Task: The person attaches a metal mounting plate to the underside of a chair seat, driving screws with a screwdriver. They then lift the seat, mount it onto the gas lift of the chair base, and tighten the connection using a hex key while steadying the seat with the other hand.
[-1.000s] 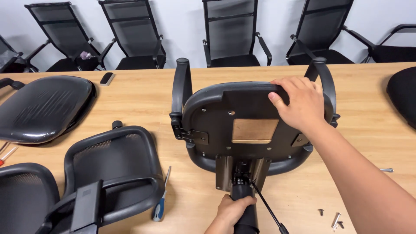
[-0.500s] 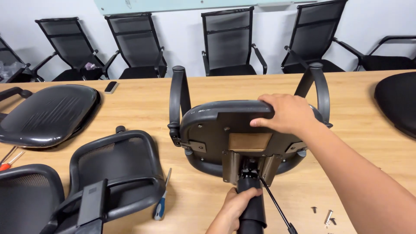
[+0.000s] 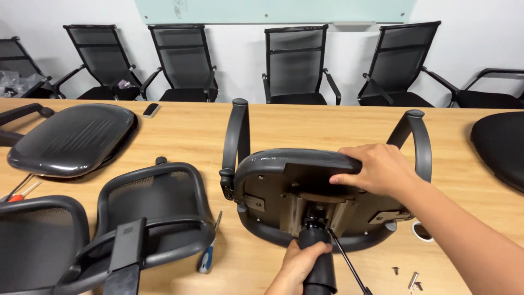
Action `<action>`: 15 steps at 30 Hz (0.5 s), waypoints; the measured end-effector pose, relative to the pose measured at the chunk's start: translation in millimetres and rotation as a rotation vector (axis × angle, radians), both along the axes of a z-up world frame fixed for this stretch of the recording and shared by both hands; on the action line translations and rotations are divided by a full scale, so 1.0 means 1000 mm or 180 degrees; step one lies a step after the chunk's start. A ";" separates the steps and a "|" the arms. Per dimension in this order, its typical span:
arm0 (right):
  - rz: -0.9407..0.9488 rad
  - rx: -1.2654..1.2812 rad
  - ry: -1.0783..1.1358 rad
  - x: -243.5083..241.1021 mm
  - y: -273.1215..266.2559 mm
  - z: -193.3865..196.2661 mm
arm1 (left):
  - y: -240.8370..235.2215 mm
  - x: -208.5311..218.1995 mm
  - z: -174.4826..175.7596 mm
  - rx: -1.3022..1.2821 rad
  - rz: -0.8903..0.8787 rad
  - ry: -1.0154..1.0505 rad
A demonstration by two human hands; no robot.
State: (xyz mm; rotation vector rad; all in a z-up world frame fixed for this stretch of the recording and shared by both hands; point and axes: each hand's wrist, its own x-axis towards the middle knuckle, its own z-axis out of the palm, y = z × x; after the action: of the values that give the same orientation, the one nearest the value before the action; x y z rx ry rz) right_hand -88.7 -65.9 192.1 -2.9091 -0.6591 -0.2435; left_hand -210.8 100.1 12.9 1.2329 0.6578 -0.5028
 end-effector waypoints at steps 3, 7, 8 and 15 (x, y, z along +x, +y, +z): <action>0.0004 0.0098 0.0127 0.006 -0.002 -0.003 | 0.000 -0.009 0.007 -0.0036 0.0000 -0.0106; -0.0026 0.0035 0.0284 0.016 -0.004 -0.001 | 0.000 -0.013 0.035 0.0013 -0.0083 -0.0016; -0.0012 0.0028 0.0290 0.015 -0.003 -0.001 | -0.001 -0.012 0.032 0.0007 -0.0069 -0.0011; -0.0190 -0.0121 0.0207 0.022 -0.001 -0.012 | -0.002 -0.003 0.031 0.0185 -0.0050 -0.0045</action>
State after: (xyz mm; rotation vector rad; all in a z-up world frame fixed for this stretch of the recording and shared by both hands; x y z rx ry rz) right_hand -66.3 -66.5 179.9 -2.9621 -0.5735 -0.1441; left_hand -214.1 97.8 44.2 1.2962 0.6551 -0.4904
